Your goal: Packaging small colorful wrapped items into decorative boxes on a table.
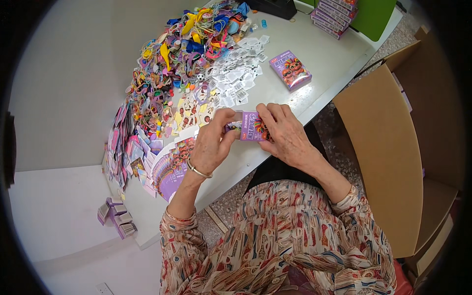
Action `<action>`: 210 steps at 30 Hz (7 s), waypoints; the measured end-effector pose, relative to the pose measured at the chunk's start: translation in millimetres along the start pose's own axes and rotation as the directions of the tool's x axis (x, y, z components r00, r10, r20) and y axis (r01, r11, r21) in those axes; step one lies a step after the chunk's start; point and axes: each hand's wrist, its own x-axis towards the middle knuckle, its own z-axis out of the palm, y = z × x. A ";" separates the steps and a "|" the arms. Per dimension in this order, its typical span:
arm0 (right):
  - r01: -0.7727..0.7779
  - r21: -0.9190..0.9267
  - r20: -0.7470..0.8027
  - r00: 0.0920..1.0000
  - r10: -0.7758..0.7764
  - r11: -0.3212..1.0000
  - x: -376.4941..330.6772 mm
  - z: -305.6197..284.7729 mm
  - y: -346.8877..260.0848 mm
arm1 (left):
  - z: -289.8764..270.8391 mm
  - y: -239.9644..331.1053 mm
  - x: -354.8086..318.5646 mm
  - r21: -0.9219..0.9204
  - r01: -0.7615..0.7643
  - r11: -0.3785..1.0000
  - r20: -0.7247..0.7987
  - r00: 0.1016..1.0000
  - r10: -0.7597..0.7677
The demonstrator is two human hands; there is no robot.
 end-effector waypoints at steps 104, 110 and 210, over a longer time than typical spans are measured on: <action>0.023 0.111 -0.154 0.988 -0.006 0.994 -3.2 26.0 21.4 | 84.2 -15.5 -25.1 -0.427 0.160 0.890 -0.408 0.844 -0.347; 0.033 0.097 -0.163 0.987 -0.017 0.995 -3.8 25.6 20.3 | 80.7 -19.2 -28.3 -0.696 0.120 0.708 -0.284 0.860 -0.425; 0.103 0.015 -0.142 0.985 -0.100 0.995 -8.8 23.9 18.7 | 97.3 -18.1 -18.7 -0.073 0.116 0.991 -0.416 0.899 -0.136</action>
